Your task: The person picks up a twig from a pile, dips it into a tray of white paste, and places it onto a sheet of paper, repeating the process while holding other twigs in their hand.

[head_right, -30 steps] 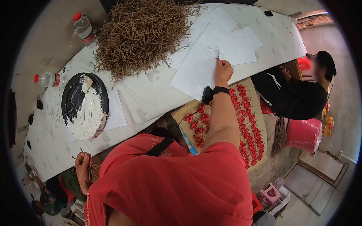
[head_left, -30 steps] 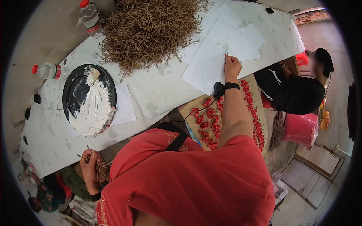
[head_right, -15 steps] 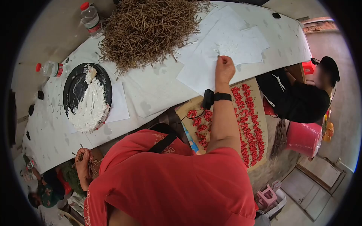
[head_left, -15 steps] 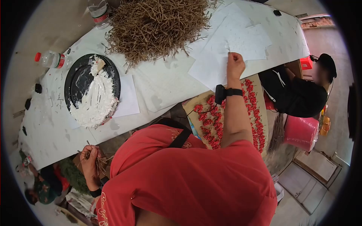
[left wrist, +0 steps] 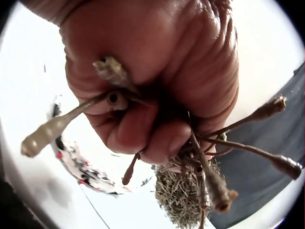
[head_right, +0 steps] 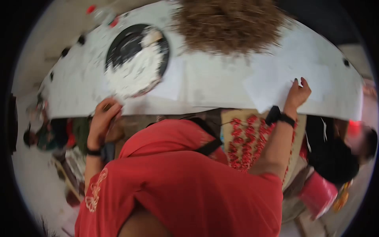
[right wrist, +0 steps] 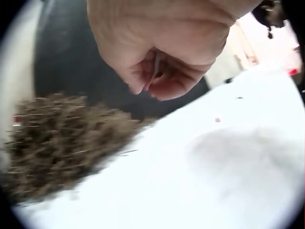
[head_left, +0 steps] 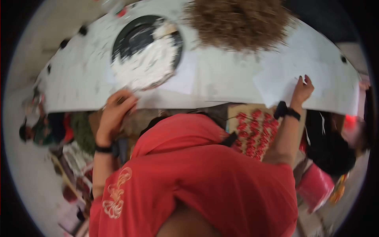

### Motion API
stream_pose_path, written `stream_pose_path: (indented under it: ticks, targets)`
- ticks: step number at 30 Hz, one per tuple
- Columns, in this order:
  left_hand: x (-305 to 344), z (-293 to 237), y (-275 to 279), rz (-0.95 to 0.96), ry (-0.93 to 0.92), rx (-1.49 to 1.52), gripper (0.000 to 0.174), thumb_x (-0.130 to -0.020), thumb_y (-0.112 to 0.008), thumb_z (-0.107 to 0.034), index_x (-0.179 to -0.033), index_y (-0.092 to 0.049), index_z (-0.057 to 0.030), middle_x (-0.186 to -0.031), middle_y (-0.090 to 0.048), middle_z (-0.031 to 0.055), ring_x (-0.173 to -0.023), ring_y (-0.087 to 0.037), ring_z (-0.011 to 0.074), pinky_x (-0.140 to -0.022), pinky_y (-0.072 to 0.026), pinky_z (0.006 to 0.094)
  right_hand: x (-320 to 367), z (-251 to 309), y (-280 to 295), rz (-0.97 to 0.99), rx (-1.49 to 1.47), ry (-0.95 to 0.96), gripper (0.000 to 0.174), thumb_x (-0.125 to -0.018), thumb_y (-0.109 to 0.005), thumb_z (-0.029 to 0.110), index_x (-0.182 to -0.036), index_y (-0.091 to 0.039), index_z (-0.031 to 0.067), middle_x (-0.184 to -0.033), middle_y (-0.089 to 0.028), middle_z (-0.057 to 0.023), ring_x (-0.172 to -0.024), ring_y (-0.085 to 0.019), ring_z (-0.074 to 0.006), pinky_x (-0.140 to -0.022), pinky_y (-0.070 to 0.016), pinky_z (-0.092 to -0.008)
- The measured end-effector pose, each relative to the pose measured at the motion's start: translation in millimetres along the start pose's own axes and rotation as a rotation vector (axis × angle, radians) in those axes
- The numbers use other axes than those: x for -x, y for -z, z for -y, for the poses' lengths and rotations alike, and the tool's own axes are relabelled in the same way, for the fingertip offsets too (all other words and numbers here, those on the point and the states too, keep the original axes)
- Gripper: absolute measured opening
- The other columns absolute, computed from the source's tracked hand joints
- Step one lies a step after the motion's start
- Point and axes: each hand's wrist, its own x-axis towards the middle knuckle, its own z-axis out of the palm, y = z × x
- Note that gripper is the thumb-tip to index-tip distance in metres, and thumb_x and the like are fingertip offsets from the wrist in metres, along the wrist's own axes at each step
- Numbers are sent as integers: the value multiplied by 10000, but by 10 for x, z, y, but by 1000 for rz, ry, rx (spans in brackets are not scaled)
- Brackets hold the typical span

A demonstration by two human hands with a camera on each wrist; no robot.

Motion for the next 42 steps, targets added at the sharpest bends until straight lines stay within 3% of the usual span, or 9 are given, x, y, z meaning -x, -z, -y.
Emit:
stream_pose_path:
  ticks: [3, 7, 11, 15, 23, 28, 30, 33, 42]
  targets:
    - [-203, -185, -242, 294, -78, -80, 116, -868, -650, -135, -901, -607, -32, -785, -595, -4, -695, -554, 60, -601, -446, 200, 540, 1586, 423, 482, -656, 10, 265, -850, -618, 76, -1113, -641, 61, -916, -625, -33, -696, -568, -77, -606, -483, -203]
    - [-268, -349, -541, 534, -144, -79, 142, -870, -657, -157, -910, -608, -30, -770, -598, -3, -671, -555, 59, -596, -447, 204, 1104, 2830, 888, 780, -987, 539, 364, -808, -598, -64, -1150, -602, 58, -1138, -572, -73, -751, -604, -110, -643, -511, -221]
    - [-343, -357, -735, 722, -134, -163, 161, -870, -661, -161, -914, -603, -17, -769, -605, 1, -666, -558, 60, -591, -451, 211, 1373, 3210, 927, 775, -959, 940, 375, -722, -615, 3, -1088, -614, 83, -957, -590, -105, -766, -626, -244, -619, -518, -308]
    - [-288, -373, -729, 658, -16, -271, 136, -860, -654, -120, -905, -590, -9, -767, -603, 4, -656, -539, 59, -574, -428, 203, 1409, 3161, 967, 767, -832, 1102, 249, -695, -573, 23, -935, -588, 91, -783, -532, -61, -643, -573, -245, -539, -479, -329]
    - [-231, -293, -512, 757, 27, -377, 157, -879, -628, -126, -914, -623, 27, -701, -587, -7, -607, -504, 45, -544, -405, 202, 1294, 2706, 1037, 703, -706, 890, 172, -690, -587, -12, -843, -615, 62, -796, -553, -72, -673, -578, -237, -566, -486, -321]
    - [-82, -38, -35, 439, 71, -265, 156, -879, -632, -148, -858, -628, 7, -711, -590, 10, -605, -483, 50, -552, -390, 195, 600, 1513, 784, 258, -435, 330, 147, -802, -630, 8, -932, -692, 37, -776, -619, -74, -722, -600, -173, -636, -484, -297]
    - [-1, 118, 164, 393, 67, -241, 157, -879, -635, -153, -862, -624, 2, -732, -598, 12, -607, -482, 49, -552, -390, 196, 366, 779, 492, 148, -388, 40, 158, -795, -653, 56, -948, -691, 34, -744, -621, -67, -656, -603, -170, -621, -489, -287]
    - [144, 309, 340, 298, 71, -202, 159, -880, -642, -163, -870, -615, -6, -772, -614, 15, -609, -480, 48, -551, -390, 197, 106, 298, 378, 132, -152, -117, 183, -773, -681, 110, -939, -688, 36, -741, -633, -68, -615, -607, -180, -621, -499, -291]
    - [367, 502, 439, 159, 36, -49, 172, -864, -674, -190, -886, -603, -35, -827, -627, 14, -617, -485, 44, -556, -393, 195, -100, 307, 284, 111, 232, -49, 158, -750, -681, 156, -887, -707, 81, -803, -669, -111, -730, -645, -256, -697, -515, -345]
